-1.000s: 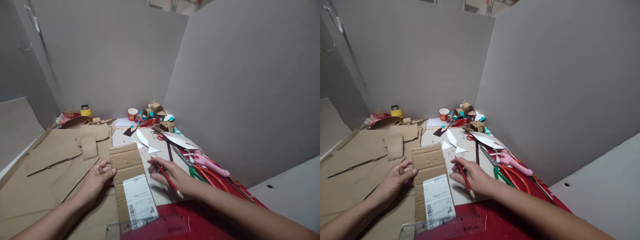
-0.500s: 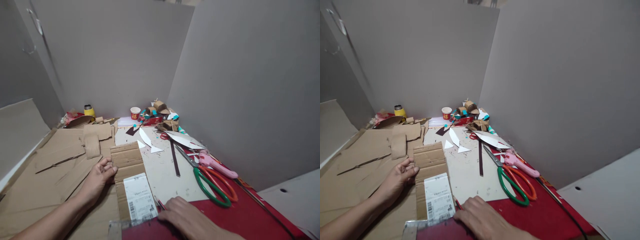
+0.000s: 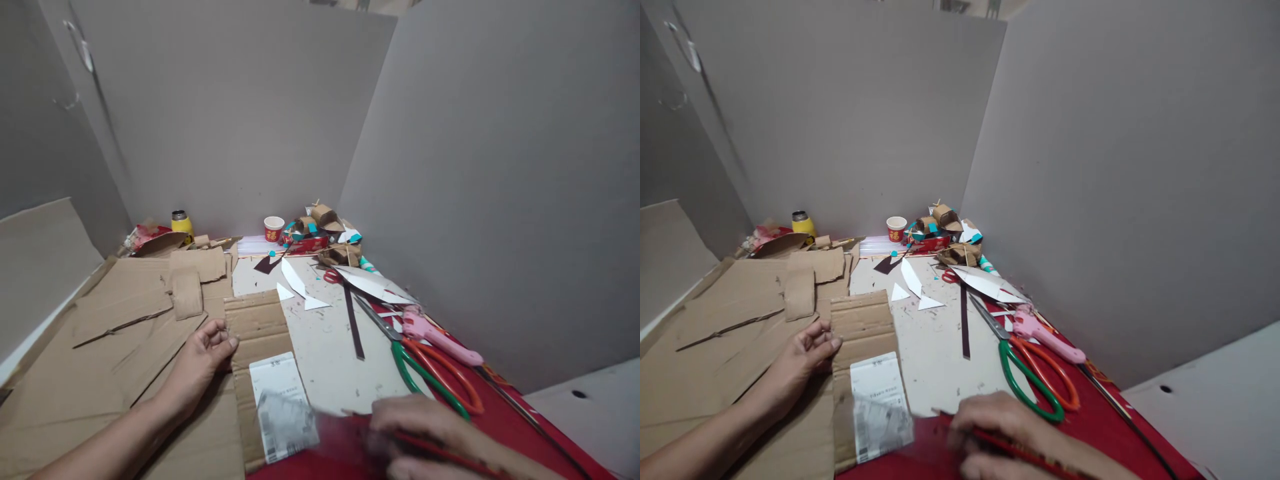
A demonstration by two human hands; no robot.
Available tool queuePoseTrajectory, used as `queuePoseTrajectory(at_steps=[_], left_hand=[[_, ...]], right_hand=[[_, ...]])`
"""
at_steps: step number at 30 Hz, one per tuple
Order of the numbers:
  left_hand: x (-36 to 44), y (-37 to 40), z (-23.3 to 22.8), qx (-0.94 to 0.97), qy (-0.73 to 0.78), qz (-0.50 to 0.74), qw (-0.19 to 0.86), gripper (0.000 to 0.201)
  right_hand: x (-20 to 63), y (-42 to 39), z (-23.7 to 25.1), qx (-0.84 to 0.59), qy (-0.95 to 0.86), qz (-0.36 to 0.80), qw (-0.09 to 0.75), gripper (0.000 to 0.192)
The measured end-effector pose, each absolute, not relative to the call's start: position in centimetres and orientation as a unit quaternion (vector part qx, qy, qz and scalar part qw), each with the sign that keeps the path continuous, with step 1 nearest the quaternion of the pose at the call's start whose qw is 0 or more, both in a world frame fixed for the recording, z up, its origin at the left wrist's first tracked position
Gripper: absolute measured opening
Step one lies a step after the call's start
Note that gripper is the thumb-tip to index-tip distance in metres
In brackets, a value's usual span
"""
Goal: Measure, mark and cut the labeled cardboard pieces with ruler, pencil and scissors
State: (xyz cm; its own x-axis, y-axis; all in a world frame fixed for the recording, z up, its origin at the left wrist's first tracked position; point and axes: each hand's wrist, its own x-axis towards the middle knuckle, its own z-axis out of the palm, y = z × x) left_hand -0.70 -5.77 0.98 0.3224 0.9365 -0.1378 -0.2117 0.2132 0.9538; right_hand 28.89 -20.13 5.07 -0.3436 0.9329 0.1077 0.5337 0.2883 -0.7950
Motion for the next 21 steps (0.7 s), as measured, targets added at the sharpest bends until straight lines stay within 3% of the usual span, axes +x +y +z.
queuePoseTrajectory(at_steps=[5,11,15,19,21], left_hand=[[-0.4,-5.8,1.2,0.466,0.409,0.417,0.665,0.042],[-0.1,-5.9,1.1,0.472,0.425,0.397,0.663,0.051],[-0.5,-5.4,1.4,0.486,0.454,0.366,0.65,0.063],[-1.2,-4.3,2.7,0.54,0.518,0.439,0.497,0.07],[-1.4,-4.1,3.6,0.54,0.515,0.455,0.485,0.066]], right_hand=[[29.6,-16.8,4.0,-0.556,-0.563,0.437,0.429,0.028],[26.6,-12.4,4.8,-0.485,-0.439,0.53,0.54,0.034],[25.5,-10.3,5.8,-0.45,-0.431,0.558,0.549,0.033],[25.5,-8.8,5.8,-0.453,-0.454,0.563,0.521,0.034],[25.5,-8.2,5.7,-0.463,-0.463,0.578,0.487,0.034]])
